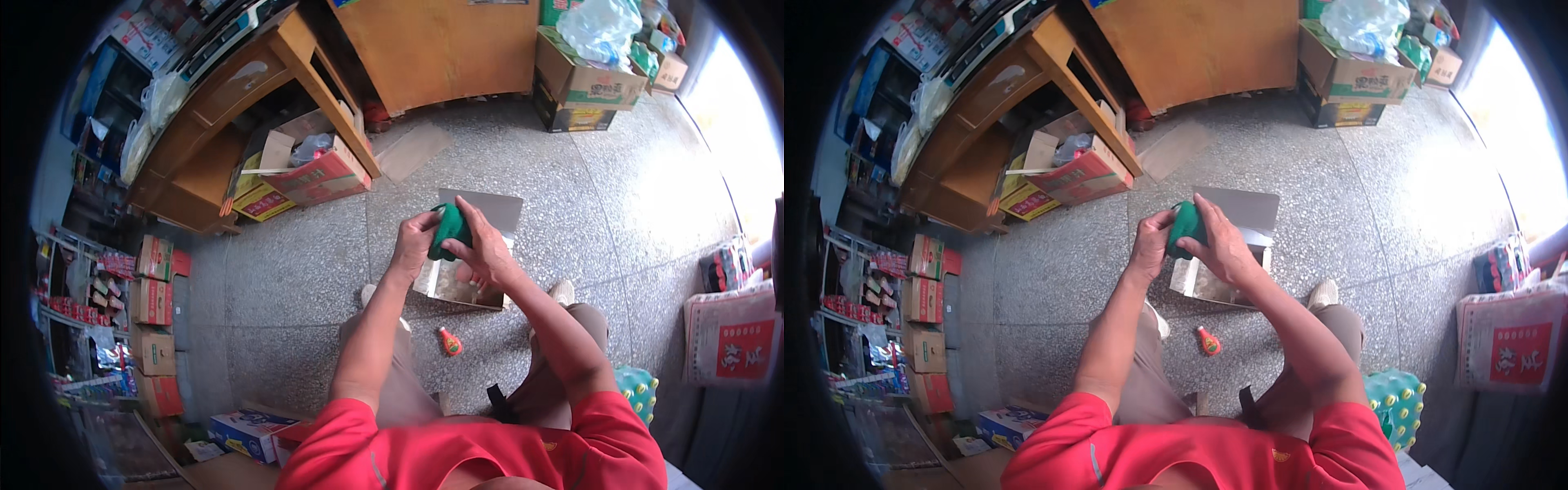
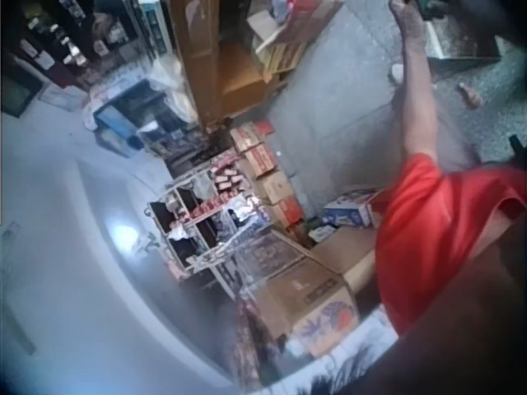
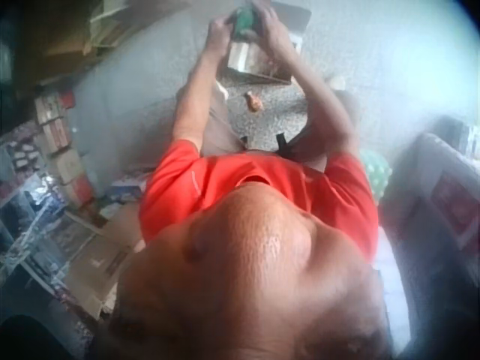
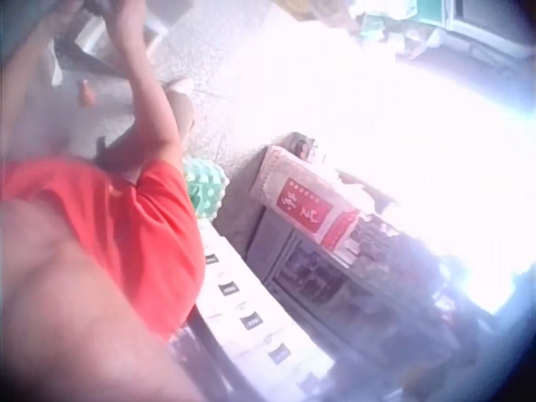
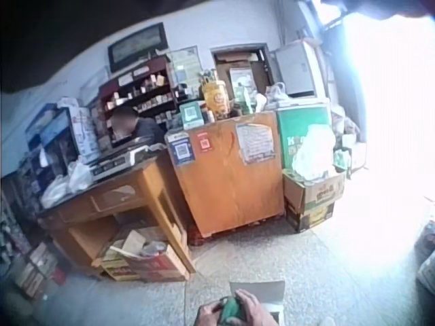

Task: The person wipes the surfaces of a metal shelving unit with a green cloth, moving items aside as needed. Later, the person sits on the floor, opens a box containing small objects, and wipes one of the objects with the cloth.

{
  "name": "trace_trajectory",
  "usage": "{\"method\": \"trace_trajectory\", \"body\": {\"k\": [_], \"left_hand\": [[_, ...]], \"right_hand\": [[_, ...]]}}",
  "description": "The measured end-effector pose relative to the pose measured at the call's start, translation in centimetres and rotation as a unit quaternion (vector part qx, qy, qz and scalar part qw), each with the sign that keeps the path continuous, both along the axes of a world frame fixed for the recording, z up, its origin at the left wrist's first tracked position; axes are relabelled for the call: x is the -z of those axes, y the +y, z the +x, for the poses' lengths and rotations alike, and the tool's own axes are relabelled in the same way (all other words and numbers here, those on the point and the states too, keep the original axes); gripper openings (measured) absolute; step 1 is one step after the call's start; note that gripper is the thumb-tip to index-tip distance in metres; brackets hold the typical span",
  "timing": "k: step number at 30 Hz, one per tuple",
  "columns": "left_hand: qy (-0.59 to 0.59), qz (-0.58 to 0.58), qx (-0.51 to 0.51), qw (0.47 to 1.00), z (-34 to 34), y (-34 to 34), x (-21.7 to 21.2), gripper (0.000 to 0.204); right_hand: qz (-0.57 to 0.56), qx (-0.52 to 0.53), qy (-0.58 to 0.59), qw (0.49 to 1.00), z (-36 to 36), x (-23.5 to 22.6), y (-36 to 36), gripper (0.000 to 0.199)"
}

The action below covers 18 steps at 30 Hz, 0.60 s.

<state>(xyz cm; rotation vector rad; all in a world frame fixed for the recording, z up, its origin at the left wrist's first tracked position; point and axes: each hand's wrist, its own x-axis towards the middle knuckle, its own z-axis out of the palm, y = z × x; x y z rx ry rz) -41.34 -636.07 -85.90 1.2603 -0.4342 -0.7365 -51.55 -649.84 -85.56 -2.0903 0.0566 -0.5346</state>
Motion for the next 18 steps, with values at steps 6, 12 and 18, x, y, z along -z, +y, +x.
{"method": "trace_trajectory", "body": {"k": [6,12,18], "left_hand": [[-0.053,0.017,-0.024,0.998,1.7,-0.2,0.2,0.022],[-0.066,-0.026,-0.127,0.989,3.7,0.5,-1.0,0.023],[-0.071,-0.057,-0.014,0.996,1.5,-1.7,-0.8,0.040]], "right_hand": [[0.091,-0.039,0.064,0.993,1.4,-0.3,-1.6,0.066],[0.392,-0.016,0.040,0.919,3.1,-0.8,-2.3,0.038],[0.446,0.006,0.120,0.887,2.3,-2.0,-2.8,0.046]]}}
